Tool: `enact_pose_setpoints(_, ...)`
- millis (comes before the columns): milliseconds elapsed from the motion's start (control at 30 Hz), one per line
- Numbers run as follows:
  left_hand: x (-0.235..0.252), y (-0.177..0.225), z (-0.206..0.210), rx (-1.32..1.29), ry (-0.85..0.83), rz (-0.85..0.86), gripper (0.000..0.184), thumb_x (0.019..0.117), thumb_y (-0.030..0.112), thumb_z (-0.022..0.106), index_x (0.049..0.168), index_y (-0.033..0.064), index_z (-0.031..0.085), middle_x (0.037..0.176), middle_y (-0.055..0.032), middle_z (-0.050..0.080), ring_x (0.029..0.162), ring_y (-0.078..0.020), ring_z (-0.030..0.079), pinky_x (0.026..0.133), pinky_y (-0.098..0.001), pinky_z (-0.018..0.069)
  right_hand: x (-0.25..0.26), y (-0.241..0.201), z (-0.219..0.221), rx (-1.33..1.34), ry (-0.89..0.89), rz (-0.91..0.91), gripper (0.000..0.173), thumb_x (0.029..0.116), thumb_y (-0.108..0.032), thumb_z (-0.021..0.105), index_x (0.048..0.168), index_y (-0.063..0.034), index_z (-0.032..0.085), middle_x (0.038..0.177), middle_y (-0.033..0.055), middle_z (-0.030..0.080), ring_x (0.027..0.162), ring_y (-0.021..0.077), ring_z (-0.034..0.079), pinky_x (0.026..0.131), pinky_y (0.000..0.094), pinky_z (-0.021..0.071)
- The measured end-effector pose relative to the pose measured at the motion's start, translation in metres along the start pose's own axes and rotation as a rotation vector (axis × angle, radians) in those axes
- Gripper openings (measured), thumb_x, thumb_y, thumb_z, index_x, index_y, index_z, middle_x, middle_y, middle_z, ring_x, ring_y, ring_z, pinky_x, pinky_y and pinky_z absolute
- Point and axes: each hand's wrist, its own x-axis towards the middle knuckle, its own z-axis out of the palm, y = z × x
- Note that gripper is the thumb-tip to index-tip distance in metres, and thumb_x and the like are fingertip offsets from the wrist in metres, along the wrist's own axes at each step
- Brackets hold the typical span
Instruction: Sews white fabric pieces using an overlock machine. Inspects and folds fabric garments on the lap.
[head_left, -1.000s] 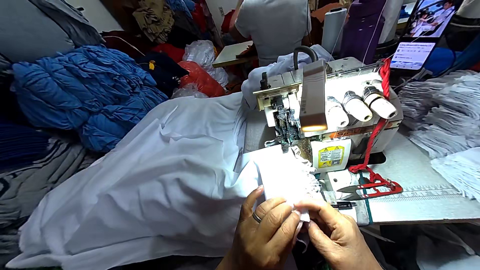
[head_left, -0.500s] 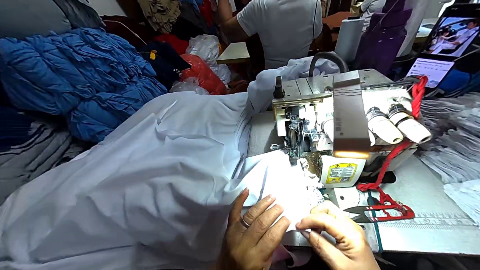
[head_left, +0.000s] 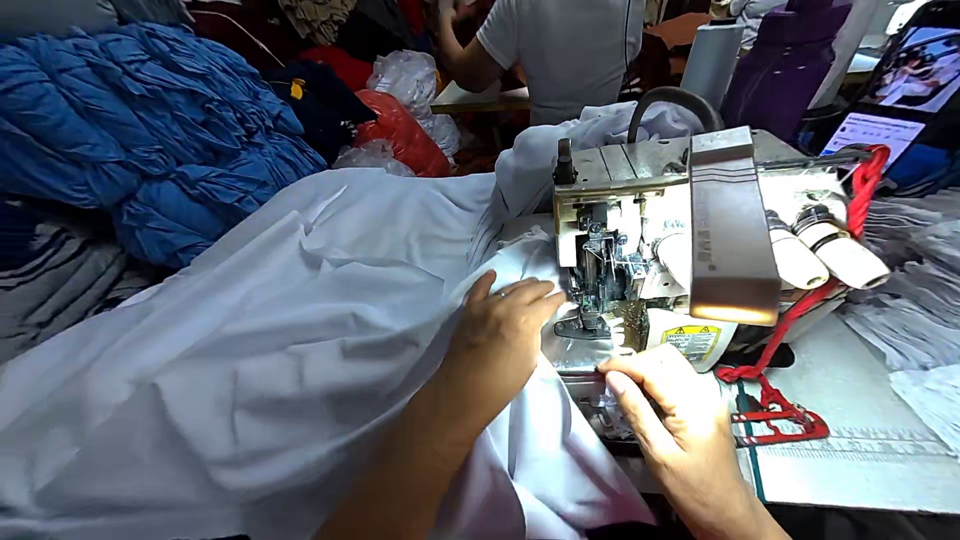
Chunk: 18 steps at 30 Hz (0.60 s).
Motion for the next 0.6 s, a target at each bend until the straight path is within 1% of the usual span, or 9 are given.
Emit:
enact_pose_setpoints(67,0.009,-0.005,0.003,0.004,-0.039,-0.031,0.034,0.0866,-0.008,0.058,0.111,0.0059,0.078,0.114,-0.0163,0.075,0.111,-0.0354,0.071,0.102,-0.0685,0.044,-0.013,0.0,0.001,-0.046,0.011,-0.072,0.027,0.1002,-0.032,0.06,0.097,-0.0124,0.078,0.088,0.0029,0.07,0.088,0.008,0.064,0.08,0.0207,0.0506)
enact_pose_setpoints(167,0.018,-0.014,0.004,0.053,-0.094,-0.098,0.029,0.0931,-0.004,0.057,0.114,0.0036,0.075,0.119,-0.0188,0.073,0.115,-0.0374,0.069,0.105,-0.068,0.0414,-0.033,0.002,0.011,-0.198,-0.016,-0.162,0.032,0.0973,-0.041,0.064,0.113,-0.0145,0.074,0.104,0.0088,0.071,0.099,0.0168,0.066,0.088,0.0287,0.0526)
enact_pose_setpoints(233,0.021,-0.021,0.007,0.081,-0.098,-0.116,0.027,0.095,-0.002,0.056,0.114,0.0004,0.074,0.119,-0.0197,0.073,0.114,-0.0374,0.07,0.105,-0.0681,0.0409,-0.044,0.003,0.018,-0.296,-0.022,-0.184,0.036,0.095,-0.036,0.065,0.124,-0.0162,0.071,0.109,0.0119,0.07,0.098,0.0205,0.067,0.085,0.0309,0.052)
enact_pose_setpoints(267,0.021,-0.025,0.008,0.091,-0.089,-0.113,0.026,0.0961,0.001,0.055,0.114,0.0003,0.074,0.119,-0.019,0.073,0.113,-0.0366,0.07,0.105,-0.0675,0.0419,-0.048,0.003,0.021,-0.312,-0.021,-0.183,0.035,0.094,-0.028,0.066,0.126,-0.0153,0.071,0.109,0.0127,0.07,0.097,0.0207,0.068,0.086,0.0294,0.0537)
enact_pose_setpoints(333,0.02,-0.031,0.008,0.078,-0.084,-0.109,0.026,0.0994,0.008,0.055,0.115,0.0004,0.074,0.12,-0.0188,0.073,0.114,-0.0366,0.07,0.104,-0.0683,0.0422,-0.049,0.004,0.024,-0.243,0.003,-0.169,0.033,0.0909,-0.009,0.063,0.123,-0.0084,0.072,0.105,0.0139,0.071,0.094,0.0182,0.07,0.085,0.024,0.0565)
enact_pose_setpoints(367,0.018,-0.031,0.005,0.065,-0.077,-0.103,0.026,0.1007,0.012,0.057,0.117,0.0007,0.073,0.121,-0.0188,0.072,0.115,-0.0369,0.069,0.104,-0.0692,0.0416,-0.047,0.004,0.023,-0.167,0.009,-0.15,0.032,0.0913,-0.004,0.061,0.121,-0.0034,0.071,0.104,0.0137,0.073,0.095,0.0155,0.071,0.086,0.0217,0.0564)
enact_pose_setpoints(467,0.0,-0.02,-0.017,0.002,0.042,-0.074,0.034,0.1015,0.024,0.057,0.123,0.0014,0.072,0.129,-0.0181,0.069,0.125,-0.0355,0.064,0.108,-0.0668,0.0397,-0.04,-0.006,0.012,0.114,-0.023,-0.036,0.03,0.0946,-0.003,0.057,0.121,0.0073,0.066,0.105,0.0143,0.075,0.098,0.0059,0.07,0.092,0.0154,0.0523)
enact_pose_setpoints(533,-0.024,-0.001,-0.04,-0.072,0.176,-0.07,0.035,0.1036,0.025,0.051,0.119,0.0027,0.073,0.128,-0.0137,0.071,0.128,-0.027,0.062,0.113,-0.0551,0.0413,-0.039,-0.013,0.003,0.25,-0.059,0.068,0.028,0.0968,-0.004,0.057,0.12,0.009,0.066,0.105,0.0133,0.075,0.094,0.0025,0.069,0.09,0.0149,0.0531)
enact_pose_setpoints(600,-0.051,0.019,-0.05,-0.167,0.216,-0.086,0.035,0.1082,0.03,0.046,0.113,0.0074,0.072,0.123,-0.0078,0.072,0.128,-0.0156,0.061,0.115,-0.0419,0.0408,-0.039,-0.017,-0.003,0.34,-0.087,0.163,0.027,0.101,-0.006,0.054,0.12,0.009,0.065,0.097,0.009,0.074,0.084,-0.0005,0.067,0.082,0.0154,0.0544)
